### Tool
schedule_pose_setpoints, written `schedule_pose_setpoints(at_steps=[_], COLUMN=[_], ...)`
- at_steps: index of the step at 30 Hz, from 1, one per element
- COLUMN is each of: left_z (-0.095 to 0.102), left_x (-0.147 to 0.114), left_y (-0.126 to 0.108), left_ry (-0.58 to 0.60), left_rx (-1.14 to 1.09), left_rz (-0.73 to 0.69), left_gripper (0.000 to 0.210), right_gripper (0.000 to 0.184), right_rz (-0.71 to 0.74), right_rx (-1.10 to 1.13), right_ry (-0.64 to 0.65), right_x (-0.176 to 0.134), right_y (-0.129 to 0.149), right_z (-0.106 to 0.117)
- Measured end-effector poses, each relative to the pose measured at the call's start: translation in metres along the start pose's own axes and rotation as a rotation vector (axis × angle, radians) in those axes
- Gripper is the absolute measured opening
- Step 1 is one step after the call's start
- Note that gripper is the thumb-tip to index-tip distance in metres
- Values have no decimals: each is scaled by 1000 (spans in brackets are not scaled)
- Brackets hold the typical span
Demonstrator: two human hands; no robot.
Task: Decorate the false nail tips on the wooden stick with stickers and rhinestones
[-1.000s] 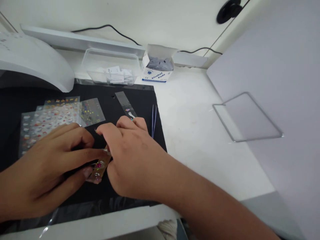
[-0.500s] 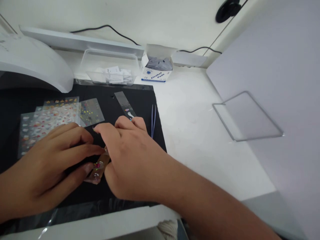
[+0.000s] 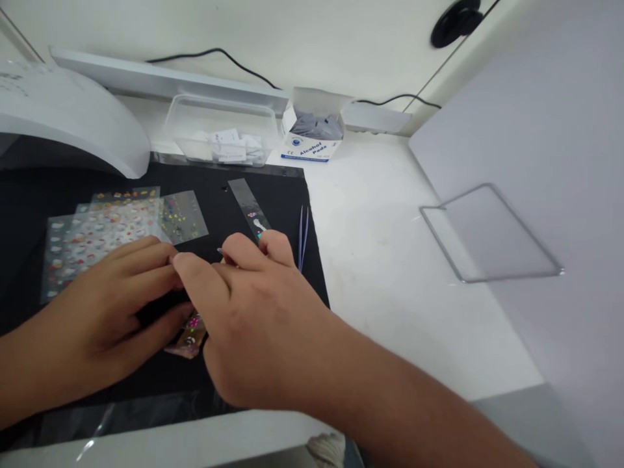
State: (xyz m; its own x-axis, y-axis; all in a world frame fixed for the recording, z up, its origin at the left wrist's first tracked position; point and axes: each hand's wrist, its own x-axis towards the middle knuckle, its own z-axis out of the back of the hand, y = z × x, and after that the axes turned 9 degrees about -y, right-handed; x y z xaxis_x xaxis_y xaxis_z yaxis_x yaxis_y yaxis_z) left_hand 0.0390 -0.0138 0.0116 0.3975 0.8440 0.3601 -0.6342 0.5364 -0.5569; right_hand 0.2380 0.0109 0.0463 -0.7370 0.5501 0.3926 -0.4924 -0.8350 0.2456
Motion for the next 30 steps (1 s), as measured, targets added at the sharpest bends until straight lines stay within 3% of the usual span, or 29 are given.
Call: schedule_pose_setpoints(at_steps=[12,30], left_z=[-4,-6], left_x=[2,4], left_y=[4,5], left_ry=[-10,-5], left_rx=[-36,-59], left_rz=[24,31], left_gripper=[16,18], right_gripper=[53,57], right_rz=[25,52], right_rx=[28,-8], right_ry=[-86,45], right_x=[-5,-7], right_y=[-7,-5], right_z=[5,6])
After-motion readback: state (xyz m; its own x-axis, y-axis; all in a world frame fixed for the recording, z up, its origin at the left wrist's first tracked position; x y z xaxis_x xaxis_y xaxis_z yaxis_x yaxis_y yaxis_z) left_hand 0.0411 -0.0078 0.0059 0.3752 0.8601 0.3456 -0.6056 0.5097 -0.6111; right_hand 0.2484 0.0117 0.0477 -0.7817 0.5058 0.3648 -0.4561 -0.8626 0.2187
